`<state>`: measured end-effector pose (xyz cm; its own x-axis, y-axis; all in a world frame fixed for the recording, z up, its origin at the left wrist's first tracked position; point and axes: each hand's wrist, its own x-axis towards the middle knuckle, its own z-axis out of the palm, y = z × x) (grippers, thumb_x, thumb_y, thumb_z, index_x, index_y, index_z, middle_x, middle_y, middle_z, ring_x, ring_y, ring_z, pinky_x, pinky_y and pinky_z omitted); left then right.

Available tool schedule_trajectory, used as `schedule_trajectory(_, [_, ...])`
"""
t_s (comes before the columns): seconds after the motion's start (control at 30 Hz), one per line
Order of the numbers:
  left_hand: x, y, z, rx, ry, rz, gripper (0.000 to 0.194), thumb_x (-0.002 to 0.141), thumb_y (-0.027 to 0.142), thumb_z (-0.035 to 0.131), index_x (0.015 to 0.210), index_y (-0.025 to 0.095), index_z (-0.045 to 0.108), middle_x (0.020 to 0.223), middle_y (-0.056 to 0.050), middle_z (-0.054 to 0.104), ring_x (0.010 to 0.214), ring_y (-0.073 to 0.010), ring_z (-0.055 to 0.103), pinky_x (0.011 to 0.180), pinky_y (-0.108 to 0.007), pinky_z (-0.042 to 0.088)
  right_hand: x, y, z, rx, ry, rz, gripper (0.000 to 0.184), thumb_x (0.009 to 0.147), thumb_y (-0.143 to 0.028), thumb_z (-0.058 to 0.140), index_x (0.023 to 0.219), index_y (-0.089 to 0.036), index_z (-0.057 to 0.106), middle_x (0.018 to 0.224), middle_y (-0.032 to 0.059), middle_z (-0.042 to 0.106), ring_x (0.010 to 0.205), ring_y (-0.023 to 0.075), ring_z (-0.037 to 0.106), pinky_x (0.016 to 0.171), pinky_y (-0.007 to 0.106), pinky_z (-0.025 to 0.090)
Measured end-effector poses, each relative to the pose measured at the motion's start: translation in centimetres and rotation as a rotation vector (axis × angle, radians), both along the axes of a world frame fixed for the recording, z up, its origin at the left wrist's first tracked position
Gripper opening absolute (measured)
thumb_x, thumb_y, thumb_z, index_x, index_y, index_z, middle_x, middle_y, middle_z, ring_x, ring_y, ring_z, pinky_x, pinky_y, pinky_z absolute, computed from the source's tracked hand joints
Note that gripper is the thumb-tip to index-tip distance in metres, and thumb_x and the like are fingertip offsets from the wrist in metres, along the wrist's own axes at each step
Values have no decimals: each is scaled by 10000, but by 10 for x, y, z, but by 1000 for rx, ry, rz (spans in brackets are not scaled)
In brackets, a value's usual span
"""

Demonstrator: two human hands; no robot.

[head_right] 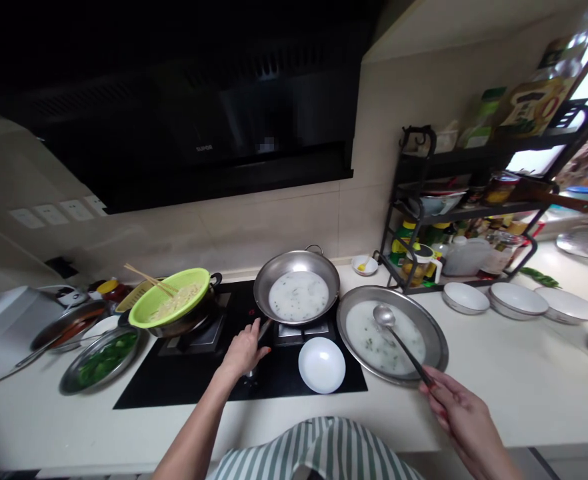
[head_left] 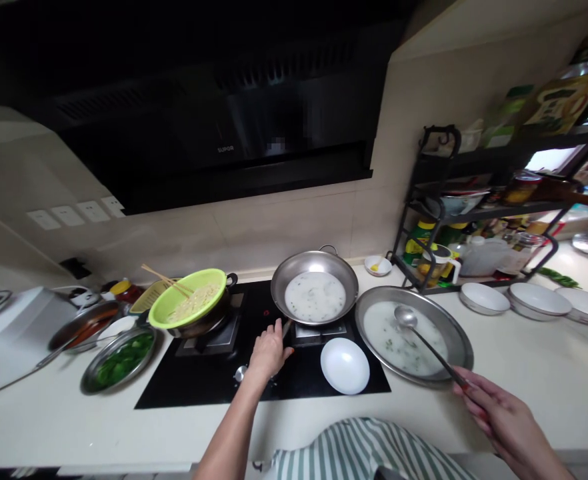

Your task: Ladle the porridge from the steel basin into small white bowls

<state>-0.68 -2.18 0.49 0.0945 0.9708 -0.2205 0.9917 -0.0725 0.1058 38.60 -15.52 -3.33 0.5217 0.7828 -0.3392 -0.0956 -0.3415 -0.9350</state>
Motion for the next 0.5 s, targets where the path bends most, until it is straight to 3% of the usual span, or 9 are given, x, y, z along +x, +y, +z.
schedule_trajectory(0.07, [14,-7,7,148,-47,-19,536,905,290,487,1405,129,381,1287,-188,495,1165,-307,496,961,-417,378,-19,2,19,75,146,-40,492,564,-337,742,1018,-197,617,718,57,677,419,99,429,327,209,287])
schedule_trajectory(0.13, [38,-16,14,187,-276,-98,413,923,262,441,1316,150,494,1254,-159,518,1157,-277,494,978,-394,369,-40,8,38,147,213,-51,496,571,-317,753,1028,-191,608,701,45,653,414,82,376,315,200,250])
schedule_trajectory(0.23, [88,-31,22,-10,-836,-268,302,914,296,460,1142,169,613,1129,-110,592,1043,-206,561,932,-310,405,-75,25,58,212,287,26,521,604,-309,751,1079,-172,586,717,35,635,437,64,364,333,181,239])
schedule_trajectory(0.27, [106,-35,23,-122,-1007,-244,284,914,326,459,1072,166,632,1063,-99,611,977,-189,582,876,-293,429,-87,31,61,230,296,52,527,612,-317,749,1089,-170,581,718,29,630,436,60,359,334,180,231])
schedule_trajectory(0.33, [138,-40,26,-402,-1334,-41,306,913,408,452,1002,160,608,915,-69,625,813,-150,603,712,-250,447,-109,44,62,282,315,97,561,629,-340,741,1132,-169,561,706,8,610,434,60,357,343,187,242])
schedule_trajectory(0.4, [161,-41,28,-641,-1527,102,304,893,455,483,897,162,563,689,-1,561,586,-106,542,572,-211,406,-128,54,60,333,325,140,611,667,-385,713,1203,-149,541,569,-51,496,428,74,354,363,197,275])
schedule_trajectory(0.5, [175,-37,34,-657,-1683,338,263,857,417,561,767,187,470,529,77,411,403,-63,362,449,-186,309,-147,63,57,346,270,236,659,740,-440,637,1312,-141,504,525,-58,460,449,110,410,407,227,350])
